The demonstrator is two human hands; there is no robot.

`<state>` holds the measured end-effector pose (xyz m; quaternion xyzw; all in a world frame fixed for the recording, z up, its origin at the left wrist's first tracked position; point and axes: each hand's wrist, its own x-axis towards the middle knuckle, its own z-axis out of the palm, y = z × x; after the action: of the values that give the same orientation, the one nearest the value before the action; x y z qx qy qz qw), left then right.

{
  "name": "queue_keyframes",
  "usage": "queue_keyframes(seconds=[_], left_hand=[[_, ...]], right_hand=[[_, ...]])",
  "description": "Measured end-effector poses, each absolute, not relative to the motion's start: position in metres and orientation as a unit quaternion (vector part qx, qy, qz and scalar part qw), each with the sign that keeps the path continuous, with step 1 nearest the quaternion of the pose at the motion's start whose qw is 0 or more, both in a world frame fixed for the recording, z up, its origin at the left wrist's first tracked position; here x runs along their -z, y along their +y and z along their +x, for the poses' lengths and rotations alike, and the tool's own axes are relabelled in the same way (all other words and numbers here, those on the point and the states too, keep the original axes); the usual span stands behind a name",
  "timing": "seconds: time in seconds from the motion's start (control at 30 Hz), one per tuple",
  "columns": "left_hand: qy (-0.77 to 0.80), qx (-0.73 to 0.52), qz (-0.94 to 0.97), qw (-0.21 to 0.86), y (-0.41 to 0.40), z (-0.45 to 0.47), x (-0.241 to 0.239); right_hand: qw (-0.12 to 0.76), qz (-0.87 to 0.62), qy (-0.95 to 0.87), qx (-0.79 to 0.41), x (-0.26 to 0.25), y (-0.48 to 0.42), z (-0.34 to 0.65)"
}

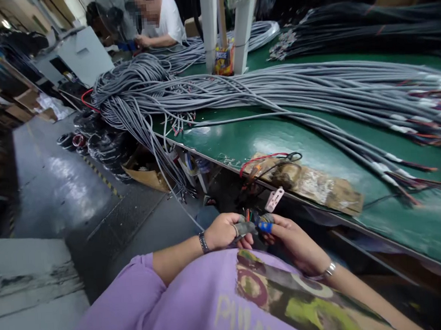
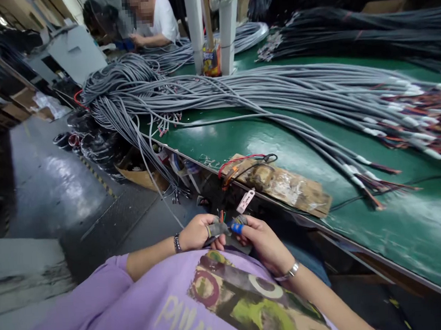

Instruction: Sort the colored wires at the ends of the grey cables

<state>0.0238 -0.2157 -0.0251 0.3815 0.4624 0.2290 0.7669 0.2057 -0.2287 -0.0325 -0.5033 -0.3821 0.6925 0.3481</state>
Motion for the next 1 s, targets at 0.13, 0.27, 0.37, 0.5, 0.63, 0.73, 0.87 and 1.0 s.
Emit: queue_keyframes(seconds=[0.13,0.27,0.37,0.5,0.63,0.73,0.87,1.0], left_hand=[[0.484,-0.233,0.35,0.767,-0.218,0.03,0.032],[0.492,-0.192,0.392,0.753,-0.218,0.035,0.034],[0.492,-0.17,0.415,0.746,-0.22,0.039,0.035],[0.493,-0.209,0.406,0.741,-0.221,0.044,0.035],[0.49,-0.221,0.392,0.747,-0.223,0.045,0.038],[0.498,-0.214,0.384,0.747,-0.223,0.045,0.04],[0.501,-0.185,0.4,0.745,-0.223,0.048,0.039],[0.506,-0.152,0.403,0.747,-0.221,0.052,0.034]], right_hand=[[0.324,-0.52,-0.425,-0.667,0.038,-0.232,0.214],[0.311,-0.515,-0.432,-0.672,0.033,-0.226,0.211],[0.327,-0.524,-0.414,-0.669,0.033,-0.224,0.207],[0.377,-0.53,-0.3,-0.698,0.041,-0.23,0.21],[0.449,-0.519,-0.153,-0.711,0.047,-0.232,0.222],[0.442,-0.517,-0.163,-0.715,0.046,-0.231,0.227],[0.368,-0.493,-0.295,-0.731,0.043,-0.232,0.219],[0.37,-0.506,-0.315,-0.713,0.044,-0.233,0.209]])
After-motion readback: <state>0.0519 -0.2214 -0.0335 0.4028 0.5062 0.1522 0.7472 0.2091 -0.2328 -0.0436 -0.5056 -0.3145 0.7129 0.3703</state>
